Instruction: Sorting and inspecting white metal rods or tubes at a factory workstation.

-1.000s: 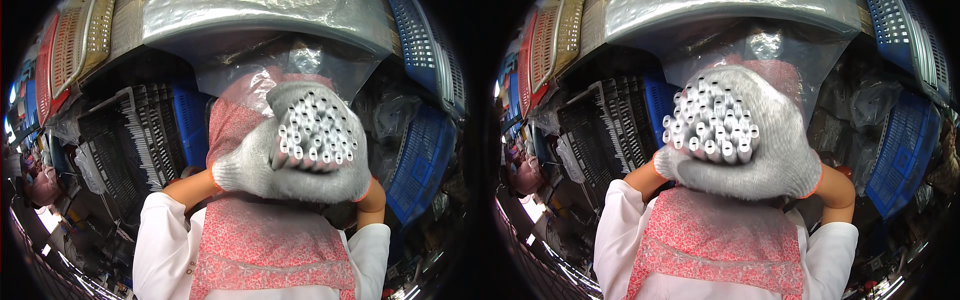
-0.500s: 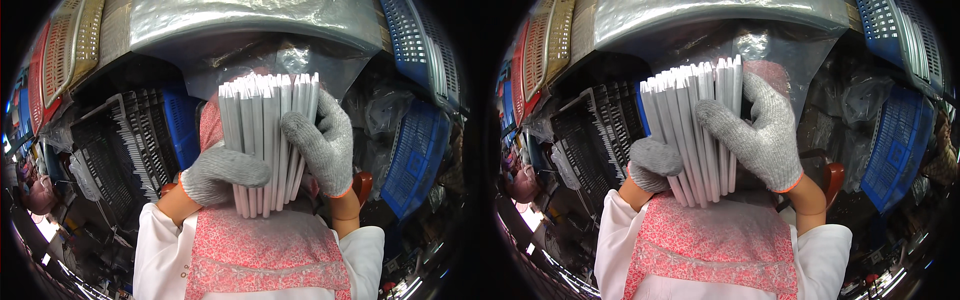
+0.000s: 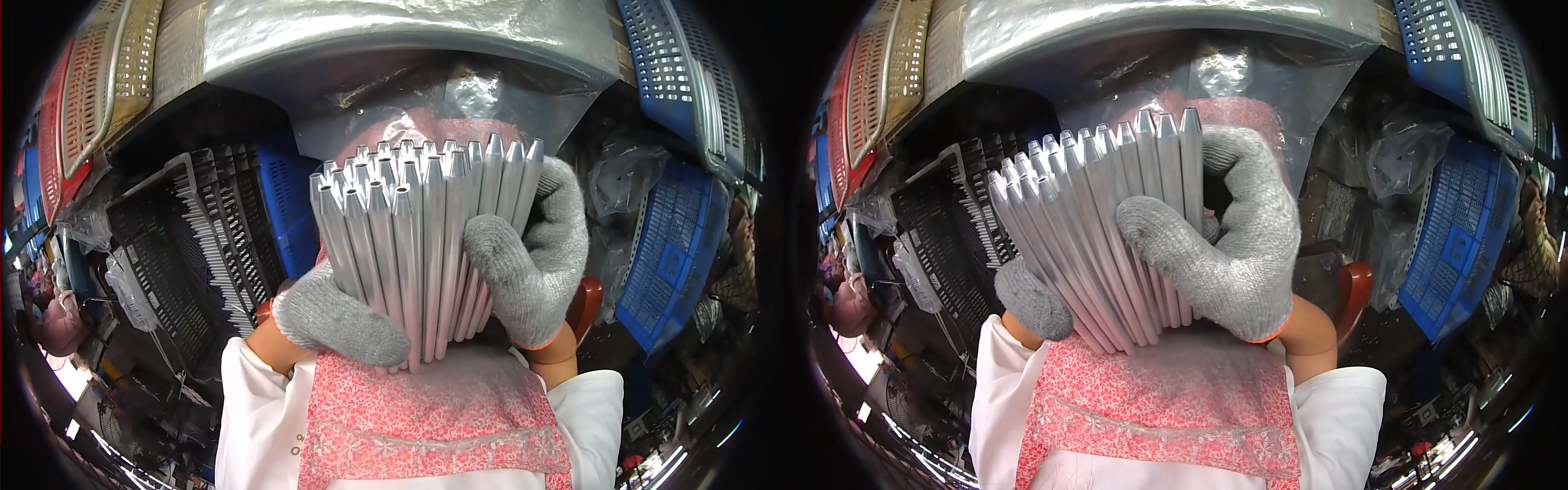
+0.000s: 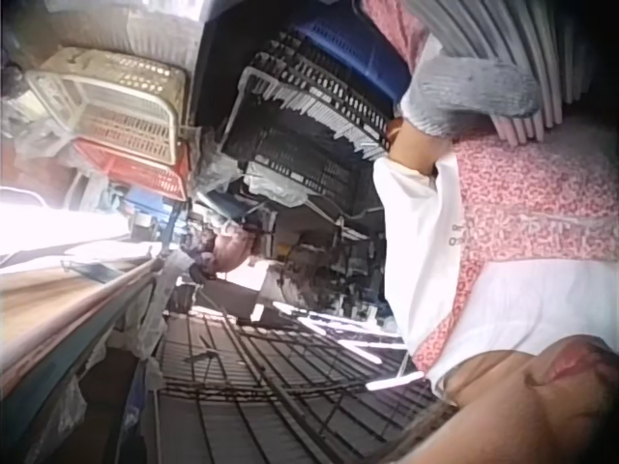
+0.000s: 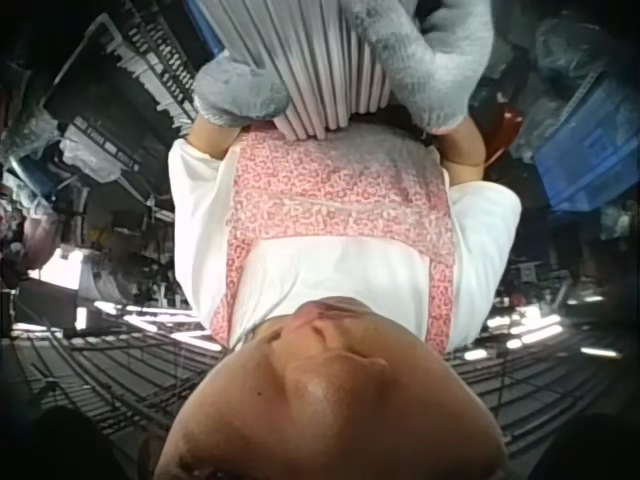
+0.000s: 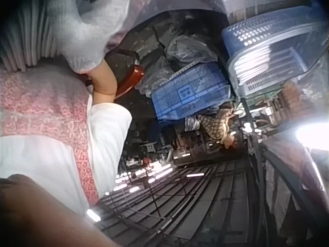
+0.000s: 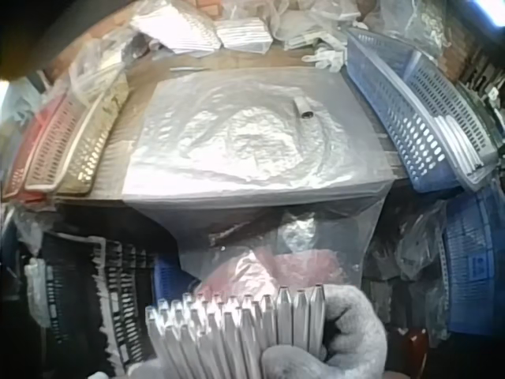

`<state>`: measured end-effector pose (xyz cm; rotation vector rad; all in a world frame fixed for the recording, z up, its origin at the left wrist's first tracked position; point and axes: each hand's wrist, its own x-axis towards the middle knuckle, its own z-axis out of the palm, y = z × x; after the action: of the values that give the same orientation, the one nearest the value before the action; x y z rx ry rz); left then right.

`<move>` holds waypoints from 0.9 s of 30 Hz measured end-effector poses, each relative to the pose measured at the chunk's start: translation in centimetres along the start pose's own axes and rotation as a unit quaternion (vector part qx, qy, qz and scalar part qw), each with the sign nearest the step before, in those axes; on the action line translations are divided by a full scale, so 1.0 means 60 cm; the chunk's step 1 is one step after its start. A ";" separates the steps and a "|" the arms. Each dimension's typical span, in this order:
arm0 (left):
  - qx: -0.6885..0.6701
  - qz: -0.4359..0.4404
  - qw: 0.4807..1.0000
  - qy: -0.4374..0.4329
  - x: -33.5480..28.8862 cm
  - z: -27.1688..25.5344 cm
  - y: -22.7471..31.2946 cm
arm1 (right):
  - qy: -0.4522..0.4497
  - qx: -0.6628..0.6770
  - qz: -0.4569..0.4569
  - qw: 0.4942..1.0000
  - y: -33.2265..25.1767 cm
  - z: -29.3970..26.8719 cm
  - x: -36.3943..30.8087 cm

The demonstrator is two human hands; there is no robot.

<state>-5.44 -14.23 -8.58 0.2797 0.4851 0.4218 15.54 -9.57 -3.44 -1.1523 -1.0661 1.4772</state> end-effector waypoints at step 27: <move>0.044 -0.023 0.999 0.002 -0.007 -0.010 -0.006 | 0.034 -0.027 -0.069 0.997 -0.003 -0.017 0.000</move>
<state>-5.99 -14.64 -9.06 0.3526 0.5142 0.3558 16.57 -9.49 -3.47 -1.1351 -1.1230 1.3005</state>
